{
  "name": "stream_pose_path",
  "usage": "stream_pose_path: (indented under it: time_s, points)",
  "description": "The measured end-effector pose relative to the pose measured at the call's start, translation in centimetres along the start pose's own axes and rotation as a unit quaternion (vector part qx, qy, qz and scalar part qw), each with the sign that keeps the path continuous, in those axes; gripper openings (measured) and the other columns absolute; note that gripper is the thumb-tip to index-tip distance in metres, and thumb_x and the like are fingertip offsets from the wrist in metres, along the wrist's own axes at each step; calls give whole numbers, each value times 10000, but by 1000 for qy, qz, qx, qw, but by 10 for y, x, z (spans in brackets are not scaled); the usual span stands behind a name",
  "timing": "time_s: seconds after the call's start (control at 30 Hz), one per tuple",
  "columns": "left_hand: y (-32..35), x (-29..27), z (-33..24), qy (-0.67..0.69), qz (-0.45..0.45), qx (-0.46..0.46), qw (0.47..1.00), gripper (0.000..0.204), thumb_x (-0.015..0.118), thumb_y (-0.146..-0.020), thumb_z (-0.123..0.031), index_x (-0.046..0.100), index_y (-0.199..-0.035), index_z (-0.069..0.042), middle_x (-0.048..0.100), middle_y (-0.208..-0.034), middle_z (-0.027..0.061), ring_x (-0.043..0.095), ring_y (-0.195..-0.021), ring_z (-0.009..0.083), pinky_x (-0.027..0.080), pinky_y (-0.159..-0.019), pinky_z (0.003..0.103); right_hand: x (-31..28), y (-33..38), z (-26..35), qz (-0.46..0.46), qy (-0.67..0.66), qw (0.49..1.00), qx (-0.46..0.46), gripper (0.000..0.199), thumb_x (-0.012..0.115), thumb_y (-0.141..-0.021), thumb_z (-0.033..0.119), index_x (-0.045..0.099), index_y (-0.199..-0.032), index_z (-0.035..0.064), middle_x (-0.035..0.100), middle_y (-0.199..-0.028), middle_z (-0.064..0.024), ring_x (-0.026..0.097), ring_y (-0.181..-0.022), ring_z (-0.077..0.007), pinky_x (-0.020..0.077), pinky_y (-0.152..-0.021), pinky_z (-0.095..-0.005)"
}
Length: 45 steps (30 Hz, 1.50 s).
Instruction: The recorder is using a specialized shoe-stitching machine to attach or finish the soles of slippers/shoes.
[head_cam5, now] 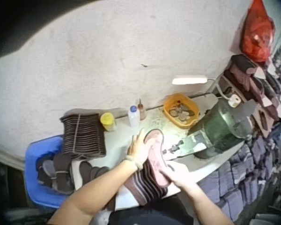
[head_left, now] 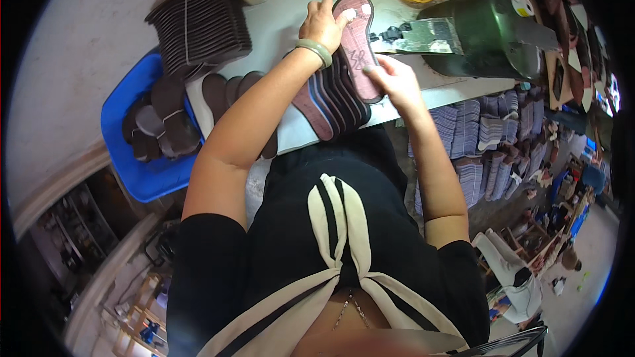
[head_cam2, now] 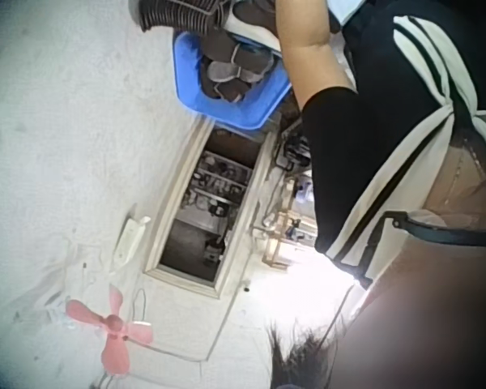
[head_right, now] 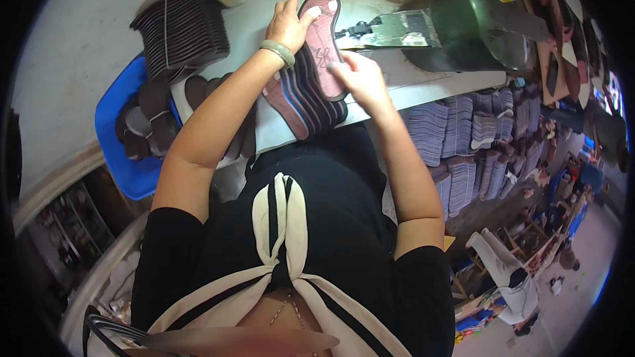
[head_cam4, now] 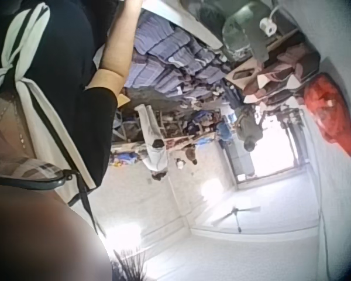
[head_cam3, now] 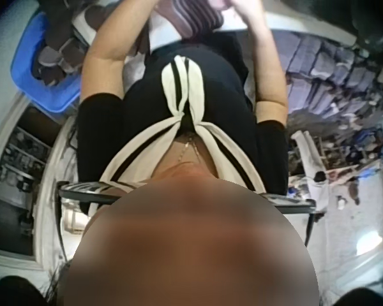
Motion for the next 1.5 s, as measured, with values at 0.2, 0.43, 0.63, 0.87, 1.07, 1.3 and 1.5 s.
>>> stream_pose_path:
  time_s: [0.2,0.43,0.63,0.87,1.07,1.3,1.5]
  points:
    - [73,-66,65,208,70,-73,973,459,541,-891,-329,514,-1205,4,552,-1191,191,562,-1060,285,430,-894,328,120,29,-13,25,333,927,-168,446,578,-824,261,526,-1191,12,628,-833,-242,622,-745,-394,508,-671,-440]
    - [141,-124,179,159,-108,-64,979,469,612,-820,-110,457,-1255,-23,555,-1149,177,560,-1036,281,419,-912,333,153,41,-66,142,257,912,-286,259,588,-829,166,601,-1050,31,595,-1101,-171,564,-1038,-324,463,-862,-382]
    - [193,-40,144,156,58,-162,973,444,654,-788,-147,475,-1174,-22,564,-1072,159,596,-836,240,483,-761,332,102,31,-91,-15,249,954,-169,279,602,-783,23,581,-1061,17,607,-940,-121,621,-866,-215,489,-765,-296]
    - [208,16,141,482,72,-367,792,672,595,-868,-313,261,-1382,-36,517,-1123,102,541,-971,169,448,-755,306,102,19,-92,-43,245,966,-63,336,622,-763,79,586,-1091,15,623,-952,-139,618,-868,-280,481,-797,-344]
    - [207,2,137,558,112,-345,747,508,535,-907,-220,318,-1345,-81,535,-1132,88,532,-1048,187,405,-858,341,78,13,-73,-35,272,959,-79,292,616,-778,114,627,-1057,30,638,-942,-143,628,-879,-270,481,-803,-352]
    - [196,-1,131,631,128,-317,697,344,535,-917,-238,436,-1225,-120,551,-1118,71,533,-1050,192,436,-855,357,69,12,-71,-48,232,962,-138,284,588,-798,84,622,-1072,19,643,-989,-156,631,-929,-254,484,-830,-307]
    - [169,-32,84,693,211,-297,623,331,603,-879,-277,487,-1140,-110,573,-1041,39,573,-946,165,503,-777,388,45,25,-49,63,15,998,28,336,623,-824,154,606,-1125,6,653,-1024,-67,592,-913,-119,460,-845,-262]
Point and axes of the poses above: each hand's wrist, its own y-axis away from the middle knuckle, its own x-axis out of the palm, z = x × y, the point moved 4 cm from there along -y, towards the middle knuckle
